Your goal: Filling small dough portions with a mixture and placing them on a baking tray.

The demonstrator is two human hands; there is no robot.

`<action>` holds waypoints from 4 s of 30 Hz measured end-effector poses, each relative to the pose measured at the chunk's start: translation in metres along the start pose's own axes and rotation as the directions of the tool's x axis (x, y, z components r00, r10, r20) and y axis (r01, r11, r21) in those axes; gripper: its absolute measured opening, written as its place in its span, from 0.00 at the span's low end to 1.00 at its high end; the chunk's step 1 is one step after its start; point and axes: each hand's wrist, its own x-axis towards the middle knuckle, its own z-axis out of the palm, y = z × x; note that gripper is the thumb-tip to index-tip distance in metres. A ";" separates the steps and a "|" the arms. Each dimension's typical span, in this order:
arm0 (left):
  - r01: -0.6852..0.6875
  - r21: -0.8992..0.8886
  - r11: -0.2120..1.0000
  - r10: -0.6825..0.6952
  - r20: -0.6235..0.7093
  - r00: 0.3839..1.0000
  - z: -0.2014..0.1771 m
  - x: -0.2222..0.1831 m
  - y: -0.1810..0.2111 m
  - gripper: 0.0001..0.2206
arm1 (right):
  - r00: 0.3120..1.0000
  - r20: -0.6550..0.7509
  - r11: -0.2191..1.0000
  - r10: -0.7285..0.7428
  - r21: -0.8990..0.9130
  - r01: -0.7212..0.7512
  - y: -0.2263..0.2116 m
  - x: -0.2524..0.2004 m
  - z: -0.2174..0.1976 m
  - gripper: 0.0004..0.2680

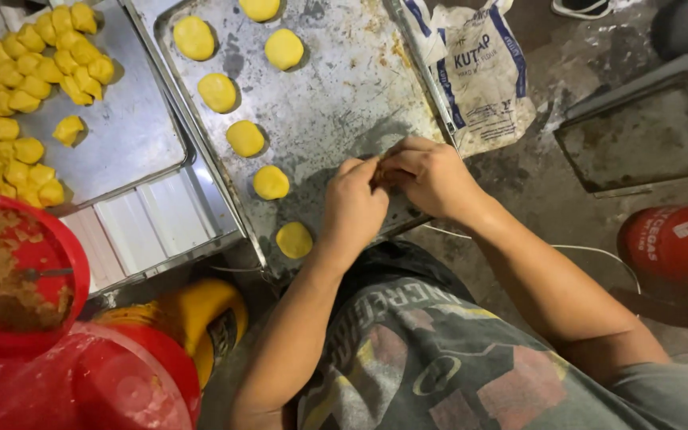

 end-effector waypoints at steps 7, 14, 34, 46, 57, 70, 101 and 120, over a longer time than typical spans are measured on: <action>0.111 0.115 0.987 -0.124 0.113 0.986 -0.005 0.030 -0.001 0.17 | 0.998 0.058 0.994 -0.005 -0.112 0.011 0.037 0.000 0.010 0.05; 0.231 0.225 0.947 -0.293 0.298 0.908 0.003 0.027 -0.015 0.12 | 0.957 -0.002 0.881 0.291 0.392 -0.267 0.032 -0.002 -0.028 0.10; -0.278 0.452 0.848 0.130 0.332 0.934 0.026 -0.078 -0.025 0.38 | 0.970 -0.007 0.870 0.243 0.443 -0.215 0.050 -0.013 -0.015 0.06; -0.231 0.280 0.932 0.215 0.089 0.973 0.009 -0.071 -0.022 0.27 | 0.953 -0.287 0.995 0.100 0.034 -0.095 0.025 -0.015 -0.053 0.08; 0.636 -0.535 0.556 -0.789 -0.098 0.607 -0.087 -0.158 -0.076 0.14 | 0.818 -0.109 0.820 0.565 -0.032 -0.571 -0.005 -0.072 -0.052 0.11; 0.384 0.150 0.911 -0.282 -0.453 0.846 -0.130 -0.112 -0.046 0.15 | 0.970 -0.183 0.948 0.159 -0.247 -0.202 0.018 -0.019 -0.060 0.07; 0.258 -0.852 0.455 -0.487 0.005 0.873 -0.022 0.042 -0.051 0.14 | 0.832 0.008 0.561 0.554 0.735 -0.381 0.021 0.076 0.042 0.12; 0.316 -0.583 0.748 -0.526 -0.232 0.819 -0.122 0.001 -0.060 0.23 | 0.886 -0.016 0.884 0.463 0.084 -0.460 0.071 0.192 0.094 0.04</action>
